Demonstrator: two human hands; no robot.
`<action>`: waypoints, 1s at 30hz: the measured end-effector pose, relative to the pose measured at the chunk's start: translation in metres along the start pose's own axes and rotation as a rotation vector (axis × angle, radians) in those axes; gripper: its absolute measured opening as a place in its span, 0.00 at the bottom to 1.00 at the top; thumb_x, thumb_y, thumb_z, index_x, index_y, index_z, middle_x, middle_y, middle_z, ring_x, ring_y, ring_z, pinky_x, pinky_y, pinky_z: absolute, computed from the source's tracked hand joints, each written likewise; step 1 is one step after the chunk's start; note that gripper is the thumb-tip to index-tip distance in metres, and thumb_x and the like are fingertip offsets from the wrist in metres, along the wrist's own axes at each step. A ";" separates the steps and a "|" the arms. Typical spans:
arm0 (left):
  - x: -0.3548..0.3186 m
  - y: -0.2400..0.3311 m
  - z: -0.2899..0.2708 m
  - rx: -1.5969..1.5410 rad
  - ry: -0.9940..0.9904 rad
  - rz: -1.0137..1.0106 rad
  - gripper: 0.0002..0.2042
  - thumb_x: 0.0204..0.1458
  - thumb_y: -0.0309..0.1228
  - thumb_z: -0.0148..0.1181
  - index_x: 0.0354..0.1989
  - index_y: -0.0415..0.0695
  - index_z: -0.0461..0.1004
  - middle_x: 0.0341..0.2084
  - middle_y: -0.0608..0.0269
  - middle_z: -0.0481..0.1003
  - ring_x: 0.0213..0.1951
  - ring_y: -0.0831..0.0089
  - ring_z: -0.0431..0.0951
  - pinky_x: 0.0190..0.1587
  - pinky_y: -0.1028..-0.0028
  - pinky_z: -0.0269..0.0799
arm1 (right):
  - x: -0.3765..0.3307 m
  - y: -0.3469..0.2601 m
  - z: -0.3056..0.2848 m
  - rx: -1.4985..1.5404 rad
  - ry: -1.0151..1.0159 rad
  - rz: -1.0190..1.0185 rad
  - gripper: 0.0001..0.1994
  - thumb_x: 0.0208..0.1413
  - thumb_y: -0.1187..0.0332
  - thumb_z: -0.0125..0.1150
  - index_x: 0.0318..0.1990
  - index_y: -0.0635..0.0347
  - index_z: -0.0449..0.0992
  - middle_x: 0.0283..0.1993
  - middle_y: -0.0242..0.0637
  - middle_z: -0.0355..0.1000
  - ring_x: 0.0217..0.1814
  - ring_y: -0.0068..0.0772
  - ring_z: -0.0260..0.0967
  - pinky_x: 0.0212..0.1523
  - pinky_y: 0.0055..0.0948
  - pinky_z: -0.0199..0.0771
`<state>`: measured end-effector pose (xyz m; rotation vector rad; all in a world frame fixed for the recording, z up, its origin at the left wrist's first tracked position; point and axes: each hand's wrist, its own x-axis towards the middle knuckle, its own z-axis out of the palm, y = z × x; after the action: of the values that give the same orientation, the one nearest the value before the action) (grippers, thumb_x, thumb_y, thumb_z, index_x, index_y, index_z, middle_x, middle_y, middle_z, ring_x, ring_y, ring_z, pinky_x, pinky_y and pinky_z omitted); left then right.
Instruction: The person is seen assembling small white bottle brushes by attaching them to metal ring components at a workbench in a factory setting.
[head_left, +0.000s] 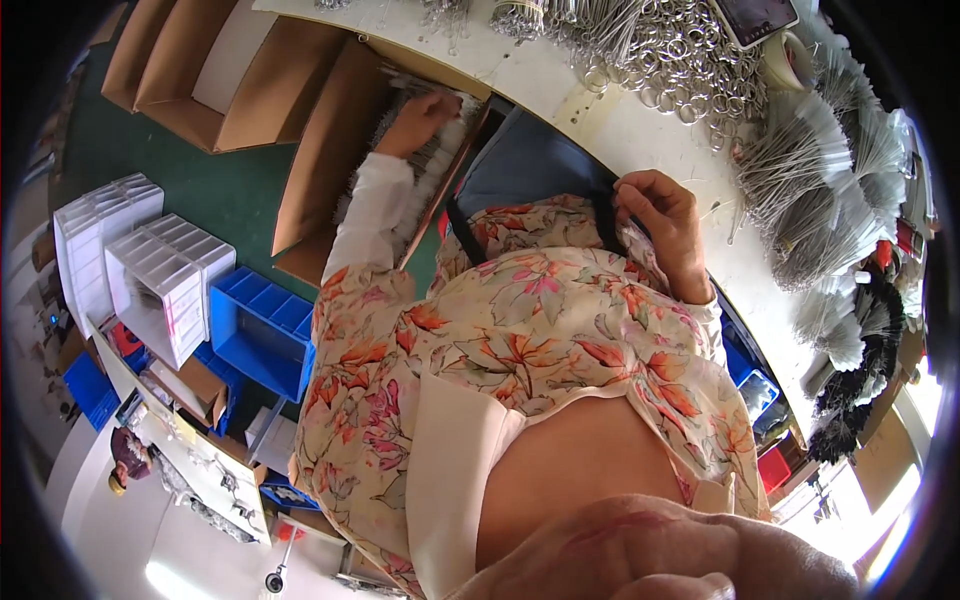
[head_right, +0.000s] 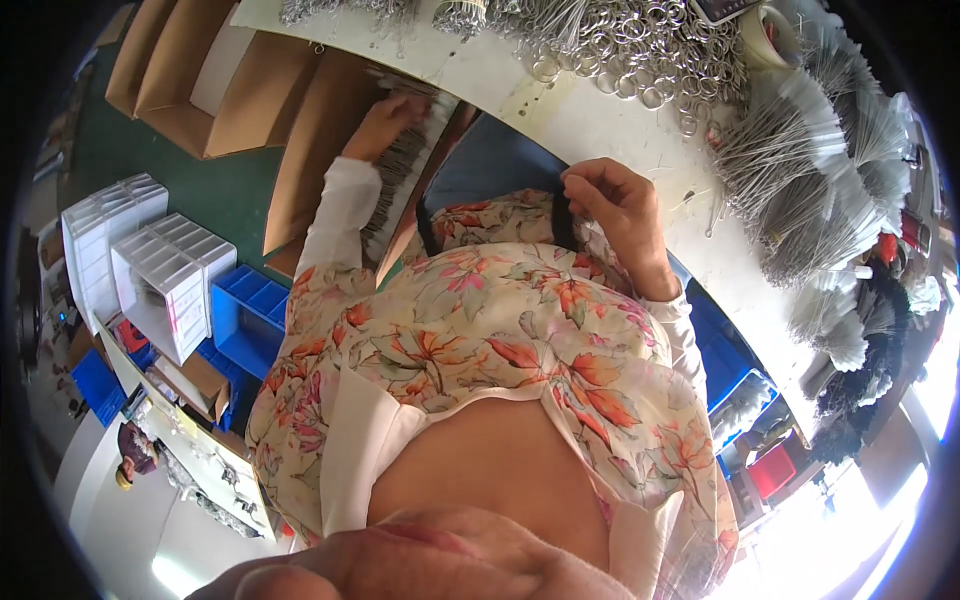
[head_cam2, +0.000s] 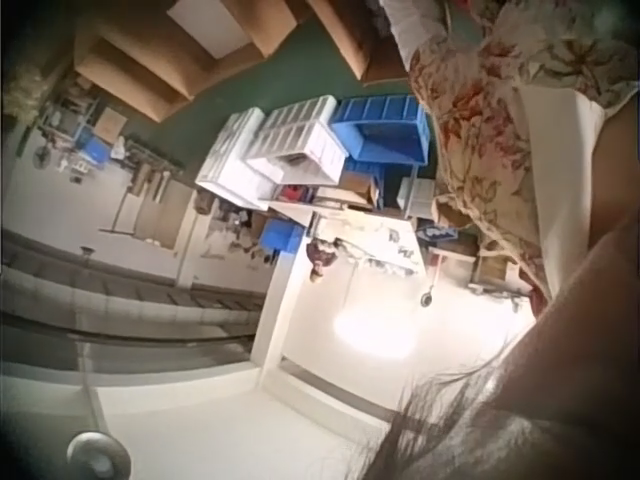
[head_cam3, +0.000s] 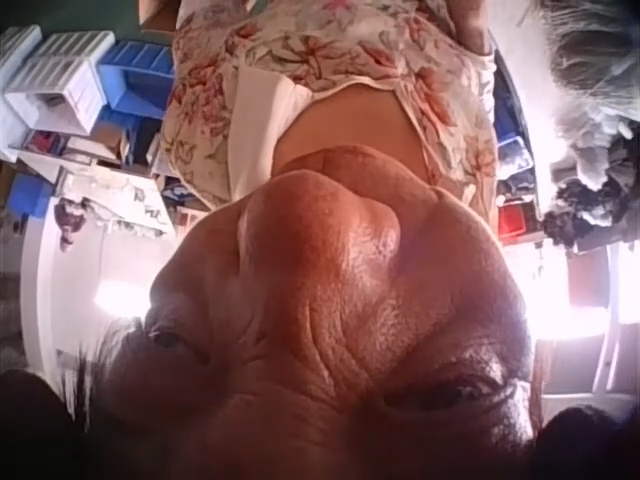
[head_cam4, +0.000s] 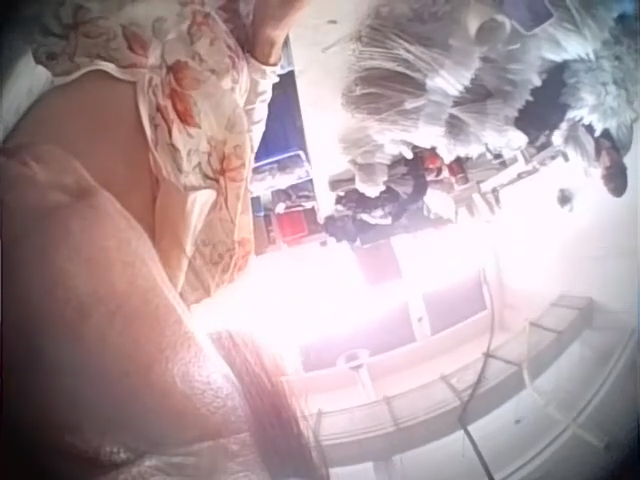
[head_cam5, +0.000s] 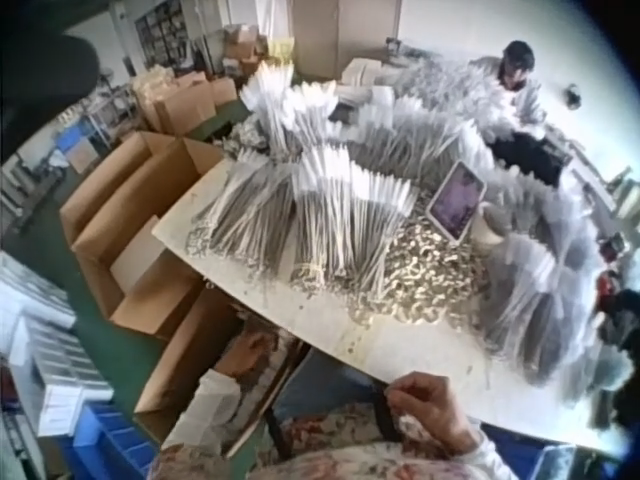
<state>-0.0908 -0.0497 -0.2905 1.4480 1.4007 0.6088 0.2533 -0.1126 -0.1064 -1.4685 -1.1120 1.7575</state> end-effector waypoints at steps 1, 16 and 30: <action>-0.013 0.012 -0.010 -0.247 -0.133 -0.141 0.20 0.53 0.38 0.55 0.49 0.36 0.68 0.42 0.53 0.73 0.44 0.65 0.74 0.48 0.70 0.68 | 0.001 -0.004 -0.002 0.005 -0.008 0.002 0.07 0.54 0.72 0.59 0.38 0.66 0.75 0.29 0.29 0.72 0.29 0.15 0.66 0.31 0.16 0.66; 0.092 0.369 -0.157 0.046 -0.233 0.416 0.18 0.57 0.37 0.49 0.49 0.34 0.68 0.41 0.56 0.74 0.40 0.73 0.75 0.47 0.71 0.69 | -0.016 -0.109 -0.047 -0.098 -0.076 -0.301 0.06 0.51 0.76 0.59 0.38 0.66 0.75 0.32 0.33 0.73 0.33 0.21 0.70 0.35 0.20 0.71; 0.370 0.315 -0.134 0.653 -0.282 -0.295 0.13 0.47 0.30 0.54 0.40 0.38 0.69 0.31 0.58 0.74 0.27 0.63 0.78 0.27 0.65 0.72 | 0.015 -0.244 -0.240 -0.785 0.394 -0.279 0.08 0.57 0.69 0.54 0.40 0.61 0.76 0.26 0.29 0.72 0.24 0.16 0.67 0.26 0.17 0.70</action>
<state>0.0074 0.3891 -0.0625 1.6893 1.6142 -0.2670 0.4654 0.0715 0.0898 -1.8626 -1.7749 0.7977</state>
